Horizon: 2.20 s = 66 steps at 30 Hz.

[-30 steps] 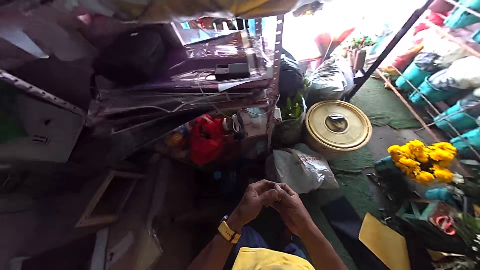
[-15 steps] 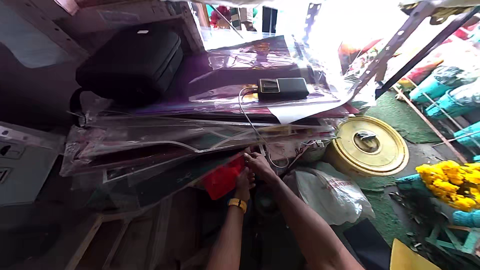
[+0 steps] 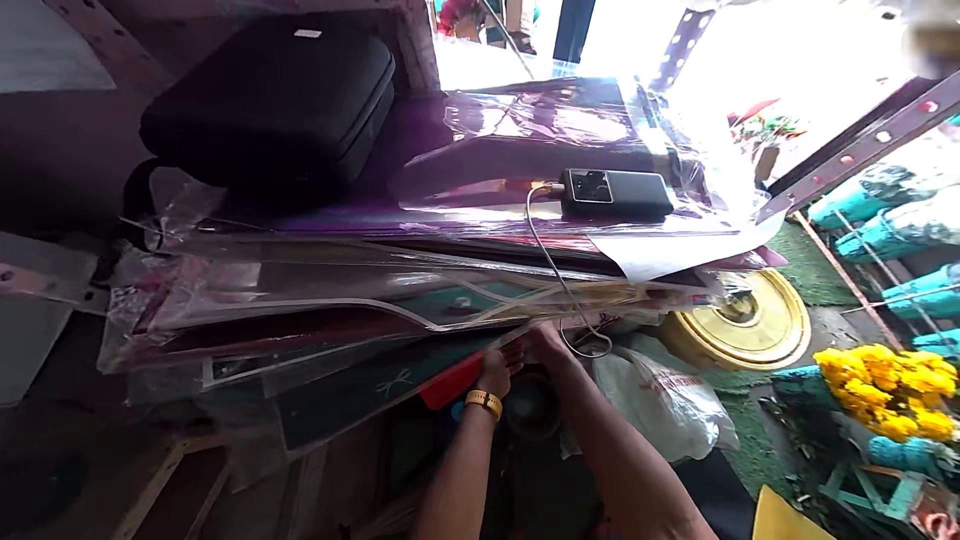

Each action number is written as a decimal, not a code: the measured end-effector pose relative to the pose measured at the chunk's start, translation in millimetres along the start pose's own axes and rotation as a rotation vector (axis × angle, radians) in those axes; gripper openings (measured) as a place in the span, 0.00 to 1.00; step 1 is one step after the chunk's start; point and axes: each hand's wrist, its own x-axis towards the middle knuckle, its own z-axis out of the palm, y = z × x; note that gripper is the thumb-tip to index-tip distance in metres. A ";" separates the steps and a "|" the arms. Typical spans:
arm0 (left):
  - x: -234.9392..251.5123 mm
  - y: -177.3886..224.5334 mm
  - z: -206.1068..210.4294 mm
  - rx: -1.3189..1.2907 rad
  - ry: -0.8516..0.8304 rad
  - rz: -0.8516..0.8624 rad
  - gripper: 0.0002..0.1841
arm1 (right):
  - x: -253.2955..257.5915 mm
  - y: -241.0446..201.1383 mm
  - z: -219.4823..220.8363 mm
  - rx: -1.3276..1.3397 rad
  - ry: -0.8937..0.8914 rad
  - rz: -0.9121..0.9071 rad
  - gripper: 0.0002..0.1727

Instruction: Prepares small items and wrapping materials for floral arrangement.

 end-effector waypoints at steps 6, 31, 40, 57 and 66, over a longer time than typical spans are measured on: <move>4.8 0.7 -4.1 -0.011 -0.012 -0.032 0.38 | -15.3 15.7 -16.9 -0.049 -0.036 -0.043 0.14; 19.5 6.7 12.6 0.008 0.167 -0.056 0.09 | -79.3 111.6 -40.7 -0.121 -0.060 0.065 0.20; 38.2 -8.6 -2.5 0.712 0.204 0.307 0.12 | -87.6 126.3 -64.7 0.105 0.033 0.177 0.27; -297.7 -71.7 105.6 0.657 -0.959 0.713 0.29 | -319.1 63.5 -221.7 0.318 0.055 -0.345 0.17; -398.0 -165.9 201.7 0.779 -1.146 0.880 0.26 | -415.6 90.9 -320.0 0.447 0.200 -0.531 0.17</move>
